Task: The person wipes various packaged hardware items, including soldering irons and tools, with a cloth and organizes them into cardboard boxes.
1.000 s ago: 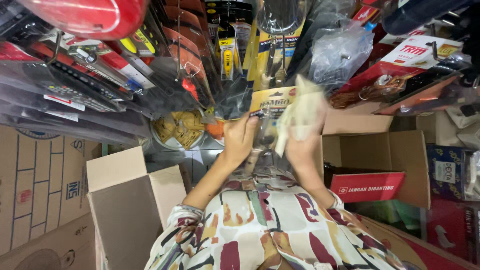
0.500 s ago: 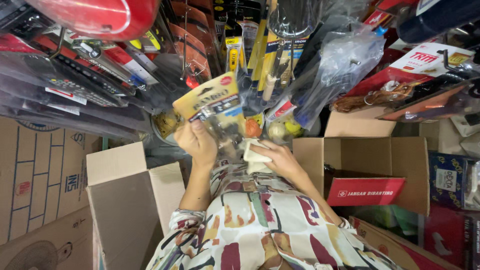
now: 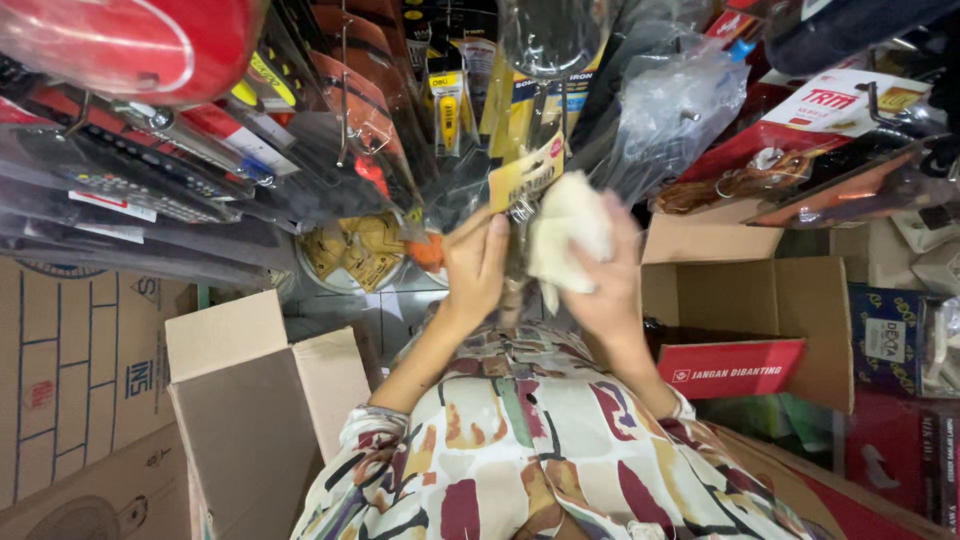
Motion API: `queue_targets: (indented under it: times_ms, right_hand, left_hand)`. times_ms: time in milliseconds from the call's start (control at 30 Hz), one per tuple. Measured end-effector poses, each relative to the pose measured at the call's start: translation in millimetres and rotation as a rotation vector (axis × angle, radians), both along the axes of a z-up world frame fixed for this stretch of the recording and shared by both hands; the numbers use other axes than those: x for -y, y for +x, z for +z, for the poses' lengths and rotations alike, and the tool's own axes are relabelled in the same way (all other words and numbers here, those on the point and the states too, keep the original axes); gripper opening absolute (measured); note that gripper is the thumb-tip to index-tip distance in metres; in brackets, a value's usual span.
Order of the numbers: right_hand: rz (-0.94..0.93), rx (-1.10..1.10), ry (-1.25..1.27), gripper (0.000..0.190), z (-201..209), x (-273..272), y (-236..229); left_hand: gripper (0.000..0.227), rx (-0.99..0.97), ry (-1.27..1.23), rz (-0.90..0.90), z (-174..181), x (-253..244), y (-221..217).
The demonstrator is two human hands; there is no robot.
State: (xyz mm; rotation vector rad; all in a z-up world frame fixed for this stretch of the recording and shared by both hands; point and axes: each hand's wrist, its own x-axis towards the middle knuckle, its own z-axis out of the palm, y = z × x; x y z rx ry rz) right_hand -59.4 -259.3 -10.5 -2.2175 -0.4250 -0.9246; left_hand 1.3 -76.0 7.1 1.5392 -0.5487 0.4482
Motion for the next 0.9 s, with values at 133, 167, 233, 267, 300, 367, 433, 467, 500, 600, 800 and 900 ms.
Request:
queue_targets:
  times_ms: [133,167,233,267,300,367,433,467,500,600,800,900]
  right_hand:
    - [0.03,0.029,-0.025,0.048,-53,-23,2]
    - [0.04,0.054,-0.028,0.051,-67,-19,-1]
    - [0.054,0.103,-0.013,0.053,-93,-14,-4]
    - [0.059,0.126,0.005,0.052,-104,-13,-5]
    - [0.063,0.145,0.023,0.051,-112,-11,-9]
    - [0.119,-0.017,-0.008,0.052,-120,-3,-15]
    - [0.17,-0.149,-0.056,0.051,-122,2,-19]
    - [0.191,-0.204,-0.087,0.049,-123,5,-21]
    - [0.21,-0.257,-0.116,0.048,-124,5,-23]
    - [0.2,-0.415,0.06,0.037,-119,20,-26]
    - [-0.07,0.048,0.456,0.031,-54,44,-27]
    - [-0.185,0.092,0.256,0.045,-40,33,-32]
  left_hand:
    - [0.032,-0.125,0.007,0.001,3,-3,2]
    - [0.032,-0.124,0.003,0.02,2,-4,1]
    - [0.033,-0.165,-0.008,0.046,-4,-5,0]
    - [0.034,-0.207,-0.015,0.052,-7,-6,0]
    - [0.036,-0.253,-0.023,0.056,-11,-6,-2]
    - [0.042,-0.194,-0.055,0.121,-16,-10,4]
    - [0.047,-0.135,-0.076,0.2,-15,-19,12]
    - [0.048,-0.107,-0.08,0.245,-12,-26,16]
    - [0.049,-0.077,-0.082,0.288,-8,-32,19]
    - [0.047,-0.129,-0.154,0.31,-5,-44,19]
    - [0.046,-0.145,0.003,0.223,-18,-19,7]
    - [0.04,0.016,-0.053,0.146,-8,1,-9]
